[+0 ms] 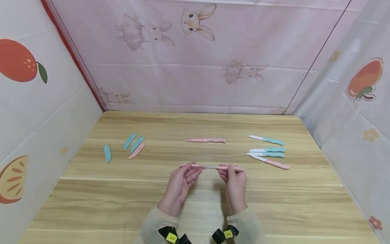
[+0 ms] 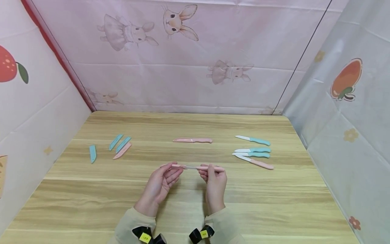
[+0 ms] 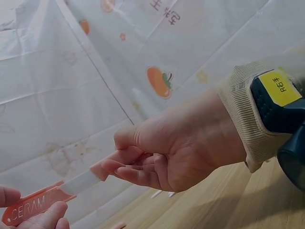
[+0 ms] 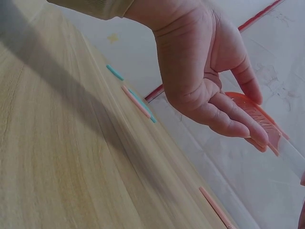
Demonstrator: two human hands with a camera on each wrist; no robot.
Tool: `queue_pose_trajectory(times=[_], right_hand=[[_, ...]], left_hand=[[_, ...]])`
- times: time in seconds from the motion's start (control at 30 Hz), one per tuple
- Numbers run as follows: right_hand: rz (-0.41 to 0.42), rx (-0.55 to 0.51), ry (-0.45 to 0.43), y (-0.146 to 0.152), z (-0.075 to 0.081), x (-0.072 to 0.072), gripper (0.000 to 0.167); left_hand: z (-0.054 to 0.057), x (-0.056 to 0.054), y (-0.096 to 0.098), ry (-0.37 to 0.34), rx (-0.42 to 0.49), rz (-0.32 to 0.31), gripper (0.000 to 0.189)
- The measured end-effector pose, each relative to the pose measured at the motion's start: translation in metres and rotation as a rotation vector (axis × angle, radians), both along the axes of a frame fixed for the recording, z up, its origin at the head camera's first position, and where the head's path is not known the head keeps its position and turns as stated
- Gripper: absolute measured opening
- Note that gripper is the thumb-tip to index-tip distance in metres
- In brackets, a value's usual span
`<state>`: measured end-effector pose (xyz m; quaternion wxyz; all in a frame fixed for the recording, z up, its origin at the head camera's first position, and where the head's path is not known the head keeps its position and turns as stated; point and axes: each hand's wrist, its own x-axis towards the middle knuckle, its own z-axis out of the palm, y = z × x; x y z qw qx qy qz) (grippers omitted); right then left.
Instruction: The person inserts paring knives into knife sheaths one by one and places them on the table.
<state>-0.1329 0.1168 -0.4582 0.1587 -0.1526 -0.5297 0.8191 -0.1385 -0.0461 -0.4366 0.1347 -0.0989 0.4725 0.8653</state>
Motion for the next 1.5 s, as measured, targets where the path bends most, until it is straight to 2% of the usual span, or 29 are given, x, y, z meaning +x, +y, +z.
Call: queue_pose_trajectory(times=[0.3, 0.5, 1.03, 1.5], right_hand=[[-0.001, -0.002, -0.027, -0.0013, 0.0010, 0.0009, 0.017], [-0.002, -0.010, -0.046, -0.0024, 0.0002, 0.0011, 0.014], [-0.017, -0.022, -0.034, -0.0054, -0.0006, 0.0012, 0.013], [-0.015, -0.044, -0.031, -0.0060, -0.0001, -0.0005, 0.012]], left_hand=[[-0.0004, 0.0011, 0.0006, 0.008, -0.002, -0.010, 0.040], [-0.0002, 0.0015, 0.0008, -0.012, -0.020, -0.018, 0.041], [-0.0036, 0.0011, 0.0026, -0.006, -0.014, -0.005, 0.034], [-0.0023, 0.0011, 0.0040, -0.002, -0.012, -0.002, 0.032]])
